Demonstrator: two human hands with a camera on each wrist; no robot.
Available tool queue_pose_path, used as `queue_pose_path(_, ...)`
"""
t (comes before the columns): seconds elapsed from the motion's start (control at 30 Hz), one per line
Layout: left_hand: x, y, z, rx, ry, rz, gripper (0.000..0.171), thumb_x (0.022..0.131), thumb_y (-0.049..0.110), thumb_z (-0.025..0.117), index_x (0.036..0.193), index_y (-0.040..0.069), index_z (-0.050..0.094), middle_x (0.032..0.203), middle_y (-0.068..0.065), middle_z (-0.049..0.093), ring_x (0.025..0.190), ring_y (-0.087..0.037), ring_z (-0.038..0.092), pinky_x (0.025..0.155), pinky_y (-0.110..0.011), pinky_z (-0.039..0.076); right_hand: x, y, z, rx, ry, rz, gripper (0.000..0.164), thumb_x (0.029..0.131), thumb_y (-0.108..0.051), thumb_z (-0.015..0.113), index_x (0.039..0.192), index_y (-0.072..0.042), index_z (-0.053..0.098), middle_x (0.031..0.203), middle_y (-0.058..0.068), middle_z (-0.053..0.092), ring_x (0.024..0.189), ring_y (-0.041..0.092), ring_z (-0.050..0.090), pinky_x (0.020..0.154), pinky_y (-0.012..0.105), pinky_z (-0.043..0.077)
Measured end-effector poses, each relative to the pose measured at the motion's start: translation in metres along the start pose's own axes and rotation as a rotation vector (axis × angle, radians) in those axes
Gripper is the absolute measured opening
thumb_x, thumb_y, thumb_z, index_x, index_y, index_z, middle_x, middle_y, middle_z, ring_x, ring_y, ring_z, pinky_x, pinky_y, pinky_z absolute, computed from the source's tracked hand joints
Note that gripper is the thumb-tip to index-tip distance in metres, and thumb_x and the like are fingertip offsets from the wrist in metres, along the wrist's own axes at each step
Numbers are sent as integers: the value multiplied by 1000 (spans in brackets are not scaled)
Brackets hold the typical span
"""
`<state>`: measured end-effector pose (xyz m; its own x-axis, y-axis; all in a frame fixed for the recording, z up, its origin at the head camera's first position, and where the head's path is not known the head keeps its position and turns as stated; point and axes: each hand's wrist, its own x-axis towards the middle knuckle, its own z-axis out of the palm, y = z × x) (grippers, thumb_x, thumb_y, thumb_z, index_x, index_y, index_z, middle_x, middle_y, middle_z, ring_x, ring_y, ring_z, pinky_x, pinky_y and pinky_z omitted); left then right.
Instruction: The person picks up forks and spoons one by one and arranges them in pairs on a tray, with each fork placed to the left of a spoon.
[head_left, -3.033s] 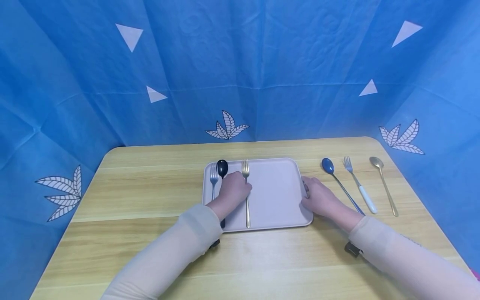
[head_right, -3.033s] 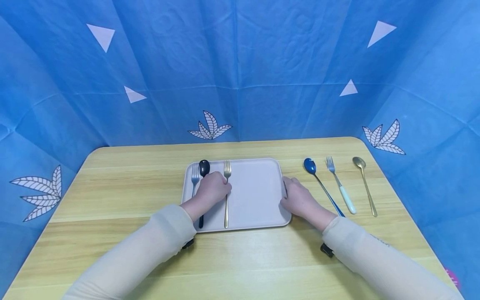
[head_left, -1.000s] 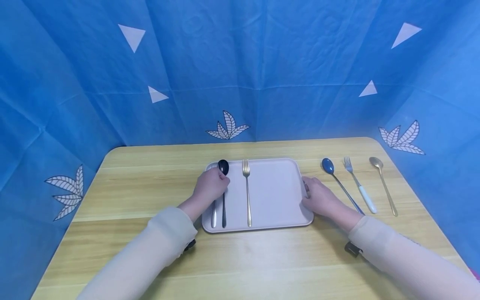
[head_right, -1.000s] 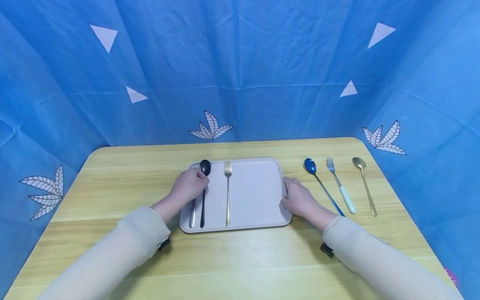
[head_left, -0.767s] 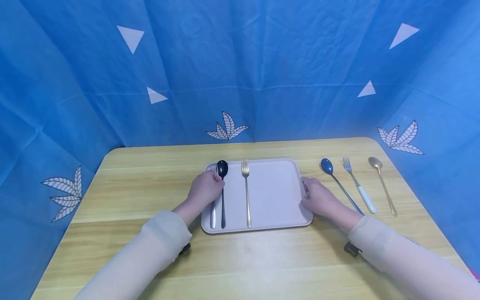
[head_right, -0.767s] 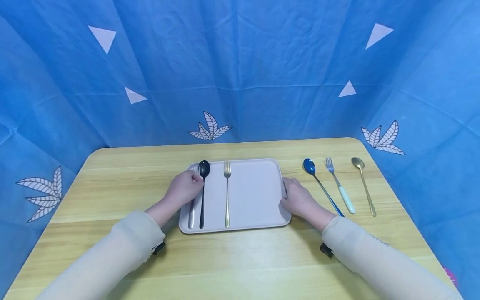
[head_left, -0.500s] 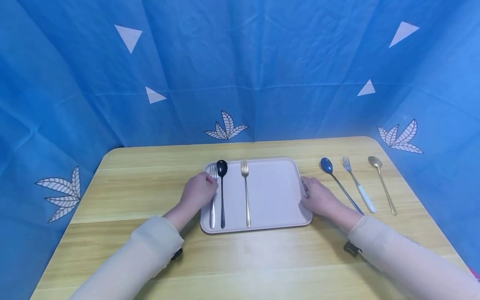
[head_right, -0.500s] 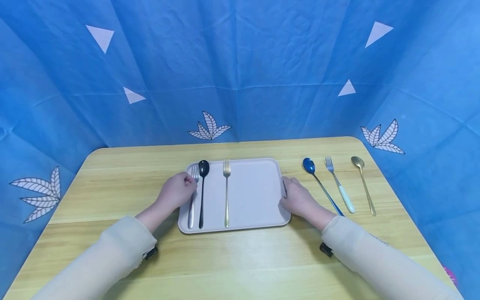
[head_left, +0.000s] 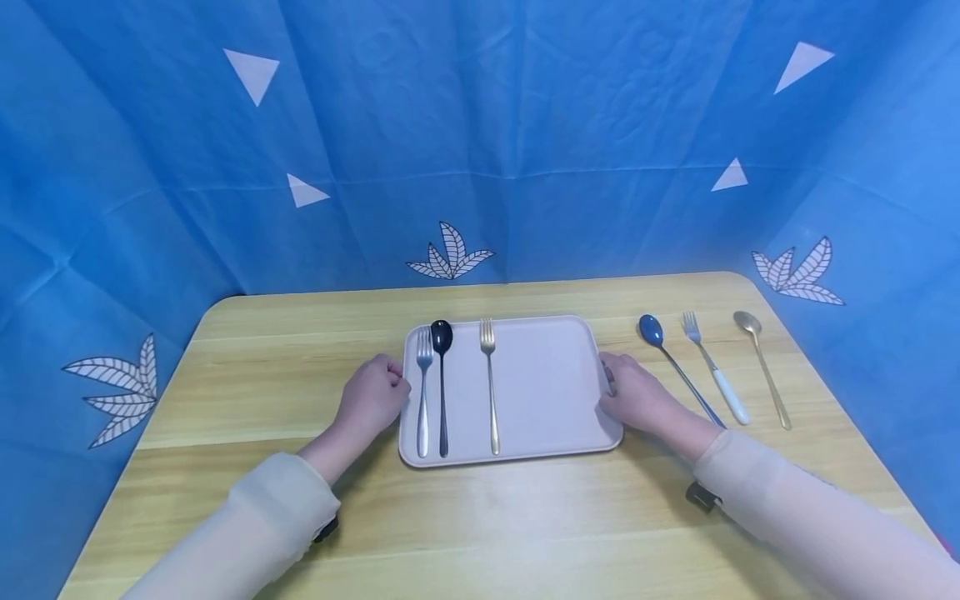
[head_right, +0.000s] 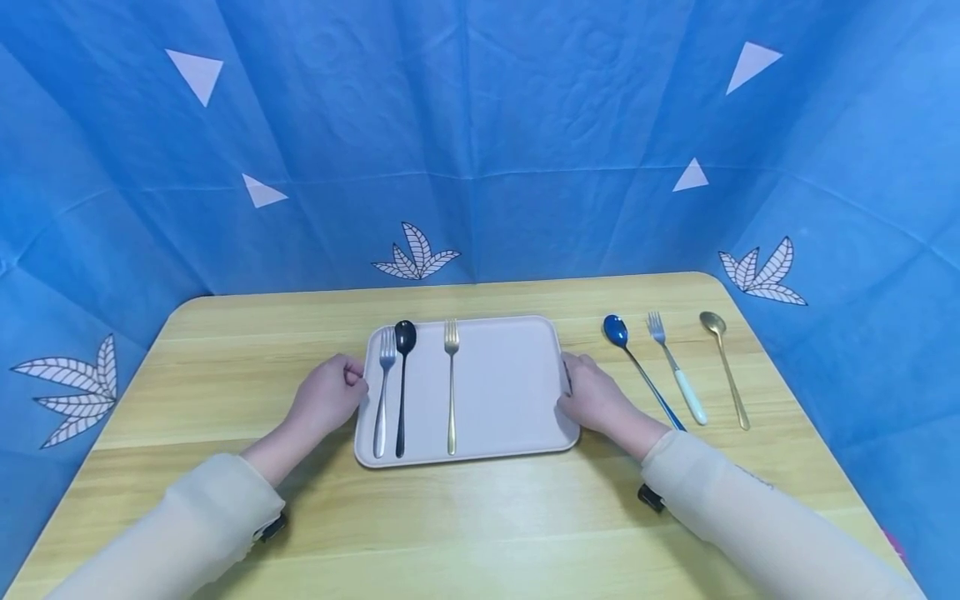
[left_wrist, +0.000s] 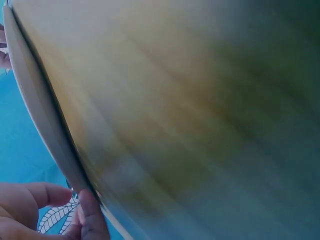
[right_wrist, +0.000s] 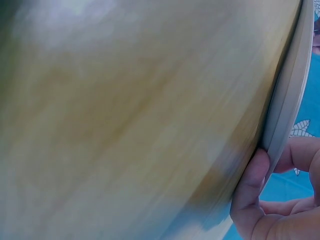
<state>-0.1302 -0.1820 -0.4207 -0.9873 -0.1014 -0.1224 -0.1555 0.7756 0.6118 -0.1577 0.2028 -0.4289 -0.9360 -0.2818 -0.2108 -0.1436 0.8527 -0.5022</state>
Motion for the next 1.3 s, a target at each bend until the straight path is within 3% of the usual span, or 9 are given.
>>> queue_pose_path(0.23, -3, -4, -2, 21, -71, -72, 34, 93, 17, 54, 119, -4, 59, 110, -18, 67, 93, -30, 63, 84, -45, 51, 1, -1, 1, -1, -4, -3, 73, 82, -2, 63, 146, 16, 31, 127, 34, 51, 110, 44, 59, 95, 54, 49)
queue_pose_path(0.37, -3, -5, -3, 38, -98, -96, 33, 93, 18, 55, 116, -4, 61, 112, -18, 67, 97, -32, 62, 86, -47, 50, 1, -1, 3, 0, -3, -4, 73, 82, -2, 63, 146, 16, 32, 127, 34, 51, 110, 43, 59, 95, 54, 49)
queue_pose_path(0.6, -5, -8, -2, 18, -124, -100, 24, 91, 16, 58, 107, -2, 63, 101, -13, 67, 89, -27, 62, 82, -43, 51, 2, -1, 2, 1, -8, -1, 73, 82, -2, 63, 146, 15, 32, 129, 34, 51, 111, 44, 58, 95, 54, 49)
queue_pose_path(0.8, -2, -9, 1, 33, -119, -96, 10, 88, 14, 61, 88, 4, 61, 81, -8, 62, 75, -24, 57, 67, -35, 47, 2, -1, -1, 15, -25, 0, 73, 83, -2, 64, 146, 14, 31, 129, 33, 51, 112, 44, 58, 96, 55, 49)
queue_pose_path(0.97, -1, -8, 0, 20, -140, -121, 12, 88, 14, 63, 80, 6, 59, 73, -7, 58, 66, -22, 54, 58, -31, 43, 2, -1, -4, 34, -42, -5, 74, 82, -1, 65, 146, 14, 32, 126, 32, 53, 111, 43, 59, 95, 53, 50)
queue_pose_path(1.2, 0, -6, -1, -11, -166, -144, 16, 88, 15, 64, 77, 6, 58, 71, -6, 56, 61, -19, 53, 56, -30, 42, 1, -4, -12, 17, -87, -7, 72, 83, -3, 65, 146, 14, 33, 127, 32, 55, 111, 42, 60, 93, 52, 51)
queue_pose_path(1.3, 1, -5, -2, -30, -184, -152, 17, 88, 15, 63, 76, 6, 56, 69, -6, 54, 60, -19, 52, 56, -30, 42, 1, -5, -16, -9, -101, -11, 69, 84, -5, 64, 144, 14, 37, 118, 27, 61, 101, 36, 63, 86, 48, 54)
